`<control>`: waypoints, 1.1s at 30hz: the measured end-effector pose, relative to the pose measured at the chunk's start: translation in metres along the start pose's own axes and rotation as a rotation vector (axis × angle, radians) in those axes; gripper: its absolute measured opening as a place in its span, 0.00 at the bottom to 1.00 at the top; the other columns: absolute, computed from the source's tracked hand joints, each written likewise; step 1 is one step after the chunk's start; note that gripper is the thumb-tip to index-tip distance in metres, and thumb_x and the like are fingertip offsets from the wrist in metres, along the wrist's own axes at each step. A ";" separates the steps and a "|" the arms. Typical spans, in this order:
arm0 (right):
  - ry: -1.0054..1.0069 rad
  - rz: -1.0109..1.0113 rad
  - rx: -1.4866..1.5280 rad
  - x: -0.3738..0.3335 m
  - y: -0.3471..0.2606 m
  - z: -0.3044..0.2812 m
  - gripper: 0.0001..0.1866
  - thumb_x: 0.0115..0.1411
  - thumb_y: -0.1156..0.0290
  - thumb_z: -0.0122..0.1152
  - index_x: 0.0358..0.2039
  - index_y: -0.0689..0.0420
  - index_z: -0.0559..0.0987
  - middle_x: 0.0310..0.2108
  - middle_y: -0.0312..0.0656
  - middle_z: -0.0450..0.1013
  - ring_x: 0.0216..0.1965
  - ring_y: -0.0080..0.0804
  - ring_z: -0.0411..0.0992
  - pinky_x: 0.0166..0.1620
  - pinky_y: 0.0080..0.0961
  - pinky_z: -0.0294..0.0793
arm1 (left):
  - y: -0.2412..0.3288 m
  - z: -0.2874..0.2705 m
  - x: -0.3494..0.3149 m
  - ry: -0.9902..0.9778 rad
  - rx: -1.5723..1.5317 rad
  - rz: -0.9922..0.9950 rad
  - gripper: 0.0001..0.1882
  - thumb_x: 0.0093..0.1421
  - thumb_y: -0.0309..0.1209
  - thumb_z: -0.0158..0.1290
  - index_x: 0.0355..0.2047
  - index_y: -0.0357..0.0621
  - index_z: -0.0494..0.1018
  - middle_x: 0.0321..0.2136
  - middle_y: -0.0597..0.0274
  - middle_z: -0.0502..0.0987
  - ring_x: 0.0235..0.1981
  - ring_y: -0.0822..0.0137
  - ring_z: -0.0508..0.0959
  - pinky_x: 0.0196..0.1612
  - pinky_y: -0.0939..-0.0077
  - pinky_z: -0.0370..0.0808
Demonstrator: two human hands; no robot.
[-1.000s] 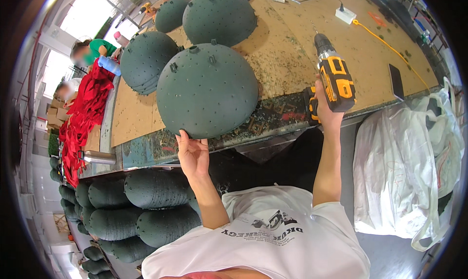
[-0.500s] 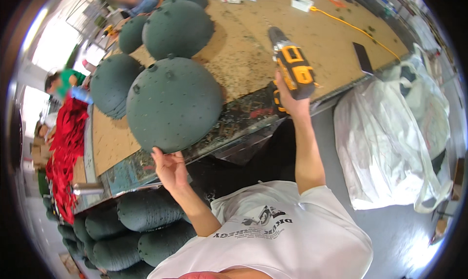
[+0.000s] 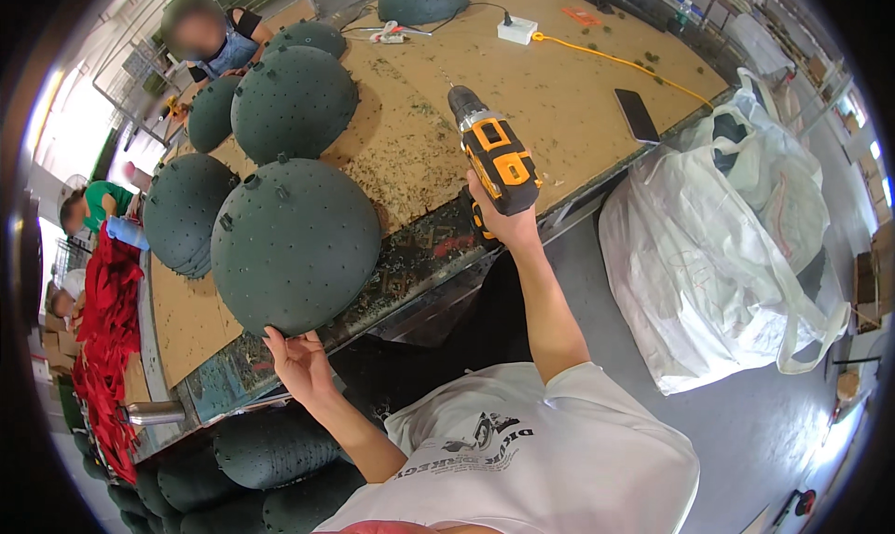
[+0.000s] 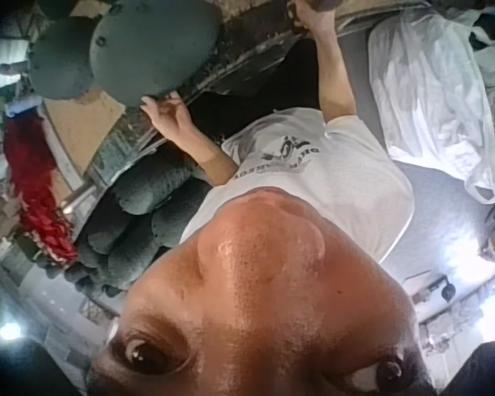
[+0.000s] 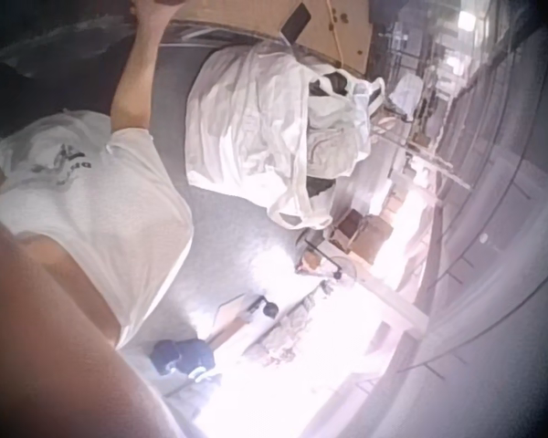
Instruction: Drilling multiple small holes into green foam hemispherical shells using a power drill.
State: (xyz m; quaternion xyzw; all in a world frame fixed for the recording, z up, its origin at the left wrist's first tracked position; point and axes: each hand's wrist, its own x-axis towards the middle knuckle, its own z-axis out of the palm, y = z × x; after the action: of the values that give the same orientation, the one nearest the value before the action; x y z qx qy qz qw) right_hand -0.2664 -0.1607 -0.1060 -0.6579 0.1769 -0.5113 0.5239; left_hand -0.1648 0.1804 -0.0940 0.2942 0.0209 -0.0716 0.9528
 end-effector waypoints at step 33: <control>-0.034 0.054 0.003 -0.001 0.011 -0.001 0.11 0.60 0.76 0.66 0.43 0.62 0.79 0.36 0.37 0.79 0.37 0.24 0.77 0.41 0.24 0.76 | 0.003 0.002 -0.004 -0.004 0.033 -0.002 0.23 0.68 0.33 0.53 0.61 0.48 0.64 0.59 0.61 0.70 0.59 0.61 0.70 0.63 0.59 0.68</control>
State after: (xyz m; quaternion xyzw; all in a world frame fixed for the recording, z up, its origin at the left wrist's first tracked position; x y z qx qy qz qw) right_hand -0.2638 -0.1648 -0.1160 -0.6608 0.1848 -0.4859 0.5414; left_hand -0.1685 0.1823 -0.0900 0.3097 0.0179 -0.0735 0.9478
